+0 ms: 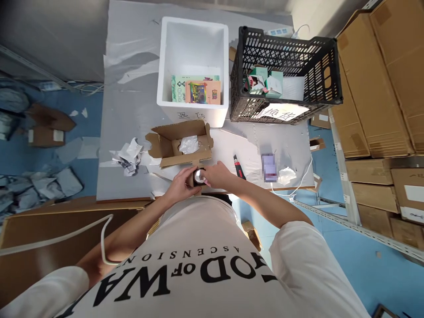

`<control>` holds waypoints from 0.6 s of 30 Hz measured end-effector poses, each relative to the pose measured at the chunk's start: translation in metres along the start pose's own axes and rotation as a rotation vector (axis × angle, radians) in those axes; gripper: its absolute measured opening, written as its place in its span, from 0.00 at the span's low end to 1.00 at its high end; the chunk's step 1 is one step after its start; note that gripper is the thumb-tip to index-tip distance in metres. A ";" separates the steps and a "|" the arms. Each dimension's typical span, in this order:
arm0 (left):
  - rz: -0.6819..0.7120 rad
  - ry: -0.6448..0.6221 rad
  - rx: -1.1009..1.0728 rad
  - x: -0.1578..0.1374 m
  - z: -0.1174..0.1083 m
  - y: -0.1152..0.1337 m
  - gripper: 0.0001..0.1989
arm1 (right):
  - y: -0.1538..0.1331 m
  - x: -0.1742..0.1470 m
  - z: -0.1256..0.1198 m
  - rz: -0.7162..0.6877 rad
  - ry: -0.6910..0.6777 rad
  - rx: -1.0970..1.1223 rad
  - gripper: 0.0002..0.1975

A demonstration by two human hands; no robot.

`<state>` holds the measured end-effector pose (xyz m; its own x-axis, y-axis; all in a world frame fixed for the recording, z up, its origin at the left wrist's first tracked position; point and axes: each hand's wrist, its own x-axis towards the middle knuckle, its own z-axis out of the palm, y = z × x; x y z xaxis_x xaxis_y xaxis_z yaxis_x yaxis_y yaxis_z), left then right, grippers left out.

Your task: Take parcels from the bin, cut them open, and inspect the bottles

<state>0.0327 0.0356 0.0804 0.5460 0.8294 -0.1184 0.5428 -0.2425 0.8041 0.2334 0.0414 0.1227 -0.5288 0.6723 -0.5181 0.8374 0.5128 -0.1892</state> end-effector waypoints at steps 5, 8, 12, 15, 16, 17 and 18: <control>-0.012 0.027 0.012 0.004 0.005 0.006 0.38 | -0.005 0.008 0.000 0.054 -0.019 -0.020 0.19; 0.013 0.045 -0.022 0.006 0.006 0.005 0.36 | -0.009 0.009 0.006 -0.054 0.013 -0.068 0.16; -0.056 0.096 -0.225 -0.001 0.014 -0.001 0.40 | -0.008 0.004 0.012 -0.218 0.002 -0.081 0.14; -0.120 0.214 -0.427 -0.014 0.026 -0.007 0.46 | -0.005 -0.001 0.014 -0.207 0.040 -0.080 0.15; -0.117 0.262 -0.462 -0.019 0.029 -0.009 0.45 | -0.004 -0.002 0.015 -0.201 0.059 -0.081 0.16; -0.100 0.301 -0.472 -0.024 0.031 -0.011 0.42 | -0.004 -0.002 0.016 -0.198 0.076 -0.081 0.17; -0.071 0.317 -0.456 -0.028 0.031 -0.012 0.39 | -0.004 -0.002 0.018 -0.192 0.090 -0.077 0.18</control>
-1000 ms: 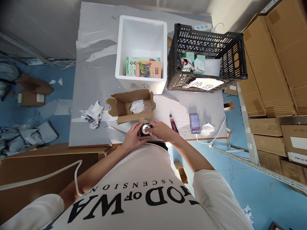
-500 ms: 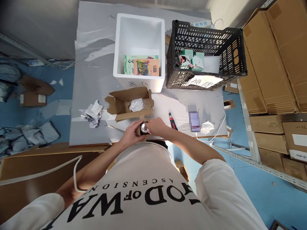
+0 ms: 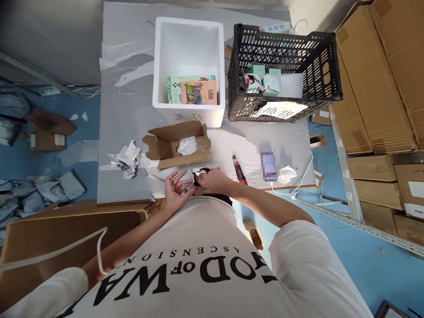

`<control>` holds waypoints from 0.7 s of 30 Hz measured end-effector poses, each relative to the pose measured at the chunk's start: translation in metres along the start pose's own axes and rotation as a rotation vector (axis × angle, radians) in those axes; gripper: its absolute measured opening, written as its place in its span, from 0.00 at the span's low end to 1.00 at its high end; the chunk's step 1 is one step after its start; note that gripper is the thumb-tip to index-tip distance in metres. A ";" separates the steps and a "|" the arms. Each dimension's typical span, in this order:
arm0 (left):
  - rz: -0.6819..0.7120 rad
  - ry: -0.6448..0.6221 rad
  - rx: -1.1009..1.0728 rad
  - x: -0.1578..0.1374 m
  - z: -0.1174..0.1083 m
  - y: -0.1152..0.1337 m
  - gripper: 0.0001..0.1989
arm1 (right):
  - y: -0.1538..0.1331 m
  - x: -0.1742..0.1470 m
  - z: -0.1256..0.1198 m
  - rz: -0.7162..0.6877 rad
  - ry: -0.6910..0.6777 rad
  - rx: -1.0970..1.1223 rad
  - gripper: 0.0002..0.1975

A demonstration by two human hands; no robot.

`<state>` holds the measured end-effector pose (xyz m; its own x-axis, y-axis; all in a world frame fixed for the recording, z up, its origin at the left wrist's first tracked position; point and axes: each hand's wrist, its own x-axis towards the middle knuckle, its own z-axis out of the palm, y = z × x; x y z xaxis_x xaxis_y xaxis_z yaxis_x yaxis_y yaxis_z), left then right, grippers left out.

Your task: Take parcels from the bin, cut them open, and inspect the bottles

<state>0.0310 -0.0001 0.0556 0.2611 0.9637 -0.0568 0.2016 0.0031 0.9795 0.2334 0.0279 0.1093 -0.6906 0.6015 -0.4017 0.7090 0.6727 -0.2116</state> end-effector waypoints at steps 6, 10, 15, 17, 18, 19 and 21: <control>0.310 -0.196 0.435 0.004 -0.015 0.000 0.27 | -0.001 0.006 0.019 0.088 0.088 0.088 0.14; 0.398 -0.269 0.590 0.015 -0.020 -0.010 0.23 | 0.002 -0.005 0.039 -0.004 0.298 0.273 0.15; 0.391 -0.262 0.535 0.016 -0.018 -0.016 0.17 | -0.010 -0.032 0.073 0.518 0.822 0.583 0.31; 0.374 -0.222 0.506 0.014 -0.014 -0.014 0.14 | -0.020 -0.034 0.083 0.580 0.849 0.702 0.33; 0.357 -0.203 0.491 0.014 -0.012 -0.013 0.13 | -0.024 -0.032 0.085 0.512 0.823 0.731 0.31; 0.334 -0.180 0.477 0.013 -0.010 -0.012 0.12 | -0.027 -0.029 0.086 0.415 0.788 0.731 0.28; 0.272 -0.131 0.448 0.012 -0.006 -0.011 0.12 | -0.030 -0.021 0.085 0.258 0.734 0.663 0.24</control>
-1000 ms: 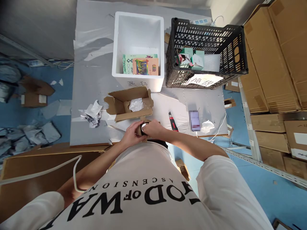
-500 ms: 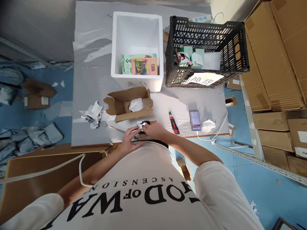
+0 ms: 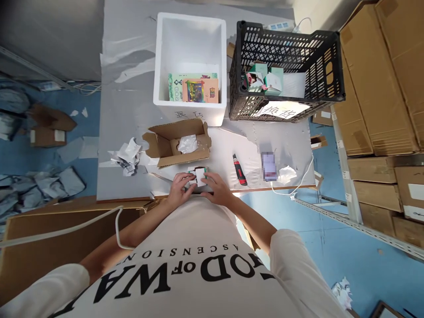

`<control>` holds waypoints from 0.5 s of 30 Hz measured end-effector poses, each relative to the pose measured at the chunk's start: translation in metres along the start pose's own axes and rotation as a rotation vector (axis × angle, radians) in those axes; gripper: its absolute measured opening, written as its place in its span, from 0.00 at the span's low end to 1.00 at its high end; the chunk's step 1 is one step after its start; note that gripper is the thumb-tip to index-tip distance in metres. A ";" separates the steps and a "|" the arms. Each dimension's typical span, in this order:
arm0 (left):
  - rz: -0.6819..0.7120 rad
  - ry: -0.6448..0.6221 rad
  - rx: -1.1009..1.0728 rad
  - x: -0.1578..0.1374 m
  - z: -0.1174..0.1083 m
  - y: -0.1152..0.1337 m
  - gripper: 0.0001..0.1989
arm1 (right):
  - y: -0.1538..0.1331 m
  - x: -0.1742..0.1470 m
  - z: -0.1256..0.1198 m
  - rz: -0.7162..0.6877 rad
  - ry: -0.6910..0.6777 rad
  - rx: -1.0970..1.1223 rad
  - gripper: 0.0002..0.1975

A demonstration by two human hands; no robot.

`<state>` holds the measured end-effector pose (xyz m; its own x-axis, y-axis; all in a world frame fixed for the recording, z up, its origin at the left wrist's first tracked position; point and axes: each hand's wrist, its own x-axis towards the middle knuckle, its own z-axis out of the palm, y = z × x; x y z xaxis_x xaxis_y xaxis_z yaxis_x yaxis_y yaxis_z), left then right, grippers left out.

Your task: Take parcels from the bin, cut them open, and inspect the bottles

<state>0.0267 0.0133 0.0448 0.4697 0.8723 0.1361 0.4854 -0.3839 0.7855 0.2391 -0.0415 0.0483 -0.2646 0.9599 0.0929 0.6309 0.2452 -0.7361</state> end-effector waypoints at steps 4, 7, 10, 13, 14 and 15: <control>-0.125 0.133 -0.096 0.000 0.009 0.001 0.23 | 0.002 0.020 -0.001 -0.066 -0.025 -0.113 0.20; -0.137 0.145 -0.122 0.004 0.009 0.001 0.34 | 0.008 0.037 -0.010 -0.150 -0.084 -0.116 0.20; -0.089 0.037 -0.080 0.009 0.005 0.000 0.27 | 0.010 0.051 -0.019 -0.241 -0.180 -0.146 0.27; -0.063 -0.033 -0.095 0.009 0.001 -0.003 0.20 | 0.006 0.057 -0.021 -0.314 -0.274 -0.242 0.31; -0.079 -0.032 -0.134 0.008 0.000 -0.005 0.22 | 0.004 0.057 -0.019 -0.342 -0.304 -0.274 0.32; -0.103 -0.028 -0.185 0.007 0.000 -0.007 0.25 | 0.003 0.056 -0.017 -0.360 -0.325 -0.303 0.33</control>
<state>0.0265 0.0218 0.0397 0.4462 0.8943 0.0340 0.3900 -0.2285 0.8920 0.2386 0.0152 0.0633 -0.6820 0.7292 0.0562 0.6276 0.6230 -0.4670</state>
